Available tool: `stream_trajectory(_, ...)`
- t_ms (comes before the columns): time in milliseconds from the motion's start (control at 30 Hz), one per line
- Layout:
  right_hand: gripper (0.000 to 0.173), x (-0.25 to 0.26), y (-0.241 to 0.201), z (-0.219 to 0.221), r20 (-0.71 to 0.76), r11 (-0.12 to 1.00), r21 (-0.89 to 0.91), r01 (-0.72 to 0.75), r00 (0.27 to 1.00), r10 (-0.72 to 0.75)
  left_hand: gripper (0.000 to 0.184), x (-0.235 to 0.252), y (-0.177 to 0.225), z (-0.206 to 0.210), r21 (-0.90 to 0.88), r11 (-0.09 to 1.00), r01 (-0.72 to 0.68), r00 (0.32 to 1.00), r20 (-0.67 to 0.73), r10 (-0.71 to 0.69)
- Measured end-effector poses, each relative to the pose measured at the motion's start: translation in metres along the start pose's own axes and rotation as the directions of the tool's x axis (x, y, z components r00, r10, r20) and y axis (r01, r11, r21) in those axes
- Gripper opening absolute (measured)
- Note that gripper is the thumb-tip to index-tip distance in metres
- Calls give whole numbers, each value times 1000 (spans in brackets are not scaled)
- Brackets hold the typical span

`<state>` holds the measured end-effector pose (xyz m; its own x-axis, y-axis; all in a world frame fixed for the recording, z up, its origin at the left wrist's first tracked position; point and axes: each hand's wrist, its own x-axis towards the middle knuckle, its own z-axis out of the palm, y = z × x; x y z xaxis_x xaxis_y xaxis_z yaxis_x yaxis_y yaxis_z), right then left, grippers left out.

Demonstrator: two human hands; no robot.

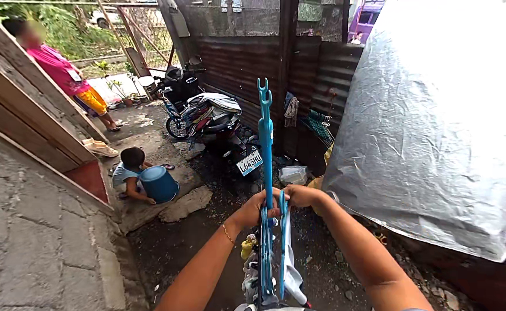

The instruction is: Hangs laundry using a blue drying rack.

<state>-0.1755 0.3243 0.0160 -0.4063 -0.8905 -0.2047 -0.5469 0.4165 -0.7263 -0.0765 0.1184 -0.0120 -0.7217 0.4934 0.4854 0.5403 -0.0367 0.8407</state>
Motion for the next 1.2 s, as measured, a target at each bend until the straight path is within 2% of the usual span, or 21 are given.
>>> stream_trajectory(133, 10, 20, 1, 16, 47, 996, 87, -33, 998, 29, 22, -6, 0, 0, -18, 1000, -13, 999, 36, 14)
stream_trajectory(233, 14, 22, -4, 18, 80, 991, 110, -78, 994, 70, 35, -12, 3, -4, -64, 997, 34, 999, 43, -32)
stream_trajectory(300, 16, 21, -12, 18, 93, 989, 105, -105, 991, 95, 39, -14, 7, 0, -124, 990, 67, 997, -37, -72)
stream_trajectory(400, 14, 26, -22, 22, 108, 985, -46, -166, 979, 170, 40, -13, 9, 3, -242, 969, 53, 990, -116, -83)
stream_trajectory(500, 16, 35, -15, 31, 129, 944, -268, -191, 964, 231, 15, -8, 9, 4, -266, 964, 12, 981, -182, -63)
stream_trajectory(533, 16, 34, -10, 32, 113, 943, -289, -168, 972, 208, 9, -7, 10, 4, -249, 968, 19, 981, -181, -66)
stream_trajectory(600, 23, 24, -10, 21, -6, 965, -240, -102, 995, 104, 10, -4, 10, 3, -226, 973, 40, 986, -151, -75)
stream_trajectory(633, 30, 14, -16, 10, -113, 987, -156, -36, 993, 18, 12, -3, 10, 3, -225, 973, 49, 987, -137, -81)
stream_trajectory(700, 40, -6, -32, -10, -306, 960, 133, 248, 931, -198, 18, -1, 10, 2, -250, 966, 65, 989, -116, -97)
stream_trajectory(733, 53, -13, -43, -16, -319, 893, 247, 376, 902, -291, 20, 0, 10, 2, -279, 957, 84, 987, -112, -119)
stream_trajectory(767, 70, -17, -57, -17, -298, 855, 280, 436, 887, -354, 20, 1, 10, 3, -314, 943, 105, 983, -112, -147)
stream_trajectory(800, 74, -18, -69, -12, -274, 855, 257, 450, 883, -382, 14, 2, 11, 5, -355, 926, 131, 977, -112, -181)
stream_trajectory(833, 59, -15, -79, -5, -270, 874, 220, 433, 888, -372, 8, 3, 12, 9, -408, 898, 163, 965, -125, -232)
stream_trajectory(867, 41, -13, -86, 2, -278, 901, 217, 375, 909, -311, 17, 3, 11, 13, -455, 872, 183, 950, -146, -275)
stream_trajectory(900, 31, -9, -90, 6, -310, 920, 234, 315, 921, -237, 24, 3, 9, 15, -445, 883, 148, 946, -196, -258)
stream_trajectory(1000, 26, -5, -81, 0, -463, 912, 326, 249, 883, -76, 123, 4, 6, 13, -155, 987, 47, 955, -282, -89)
stream_trajectory(1033, 25, -7, -74, -6, -525, 909, 336, 247, 850, -36, 132, 4, 4, 11, -122, 992, 16, 959, -278, -49)
stream_trajectory(1067, 25, -11, -64, -12, -585, 909, 339, 244, 811, 0, 128, 2, 1, 9, -117, 993, -22, 961, -278, -11)
stream_trajectory(1100, 23, -15, -52, -19, -635, 911, 337, 239, 772, 32, 110, -4, 0, 6, -130, 989, -66, 961, -276, 27)
stream_trajectory(1167, 17, -26, -24, -29, -688, 902, 353, 247, 722, 72, 53, -15, 7, -5, -173, 976, -130, 958, -277, 78)
stream_trajectory(1200, 16, -31, -7, -28, -684, 891, 383, 242, 722, 98, 35, -16, 18, -11, -224, 960, -166, 963, -247, 109)
